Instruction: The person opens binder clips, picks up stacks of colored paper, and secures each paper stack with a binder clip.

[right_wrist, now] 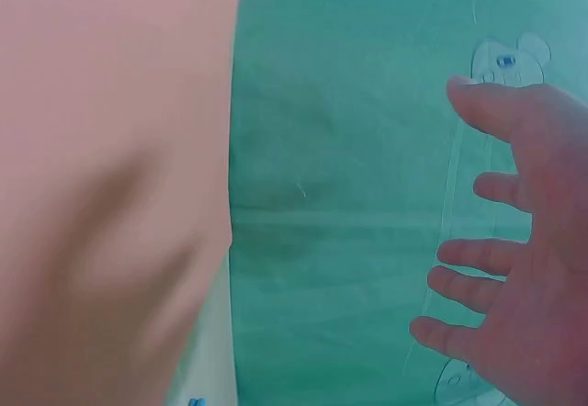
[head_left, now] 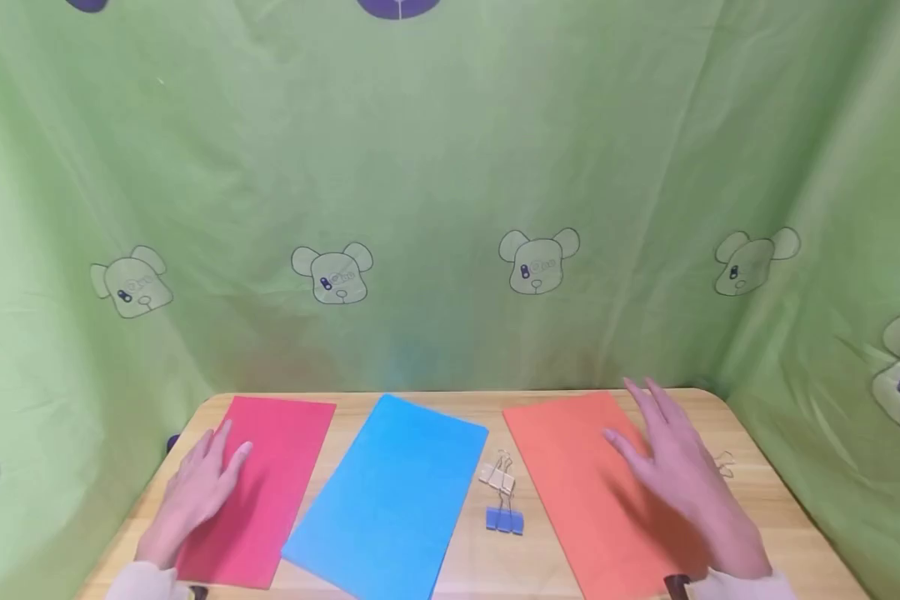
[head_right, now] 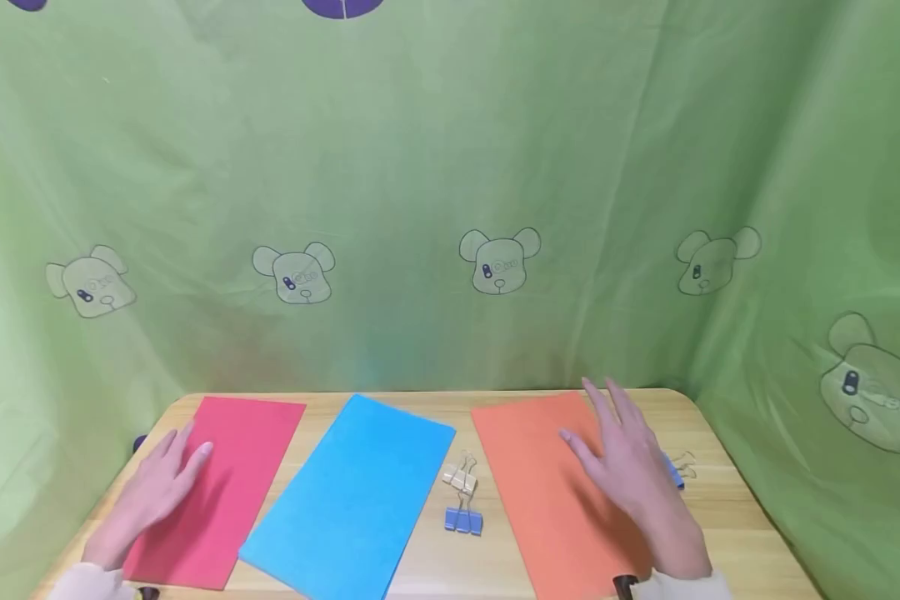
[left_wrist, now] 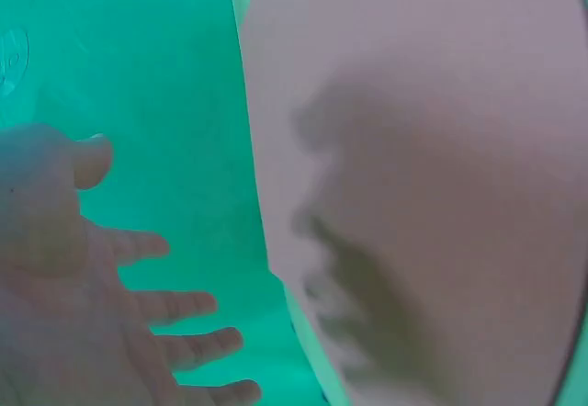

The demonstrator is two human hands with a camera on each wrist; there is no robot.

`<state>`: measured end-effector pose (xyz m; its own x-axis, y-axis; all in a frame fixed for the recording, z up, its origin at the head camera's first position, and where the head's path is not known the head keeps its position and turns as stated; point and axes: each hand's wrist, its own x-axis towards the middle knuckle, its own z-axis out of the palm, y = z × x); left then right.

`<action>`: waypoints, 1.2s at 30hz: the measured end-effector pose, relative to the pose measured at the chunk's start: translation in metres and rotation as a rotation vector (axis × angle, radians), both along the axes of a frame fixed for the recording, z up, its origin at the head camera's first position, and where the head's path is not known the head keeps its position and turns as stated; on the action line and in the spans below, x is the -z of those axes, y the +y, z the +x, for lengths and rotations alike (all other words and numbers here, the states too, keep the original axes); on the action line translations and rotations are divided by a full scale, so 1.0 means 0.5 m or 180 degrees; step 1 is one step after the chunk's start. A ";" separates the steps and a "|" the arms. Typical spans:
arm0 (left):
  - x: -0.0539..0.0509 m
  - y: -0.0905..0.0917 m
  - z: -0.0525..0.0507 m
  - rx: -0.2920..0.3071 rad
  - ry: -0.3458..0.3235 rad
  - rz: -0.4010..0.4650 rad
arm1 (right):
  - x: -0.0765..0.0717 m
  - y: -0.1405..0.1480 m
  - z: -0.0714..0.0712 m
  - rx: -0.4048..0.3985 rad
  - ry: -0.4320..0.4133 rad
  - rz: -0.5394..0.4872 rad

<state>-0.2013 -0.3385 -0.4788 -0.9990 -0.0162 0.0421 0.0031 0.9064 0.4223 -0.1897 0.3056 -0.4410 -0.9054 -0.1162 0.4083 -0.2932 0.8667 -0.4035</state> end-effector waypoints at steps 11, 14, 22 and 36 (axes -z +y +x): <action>0.002 -0.053 0.003 -0.0306 -0.0440 0.0166 | 0.025 0.065 -0.019 0.0238 -0.0132 -0.0118; 0.006 -0.066 0.006 -0.0383 -0.0555 0.0169 | 0.033 0.080 -0.011 0.0290 -0.0093 -0.0213; 0.011 -0.090 0.023 -0.0626 -0.0870 0.0324 | 0.033 0.058 -0.022 0.0152 -0.0007 -0.0371; 0.017 -0.081 0.021 -0.1262 -0.1209 0.0198 | -0.003 -0.054 -0.050 -0.0083 -0.0649 -0.0564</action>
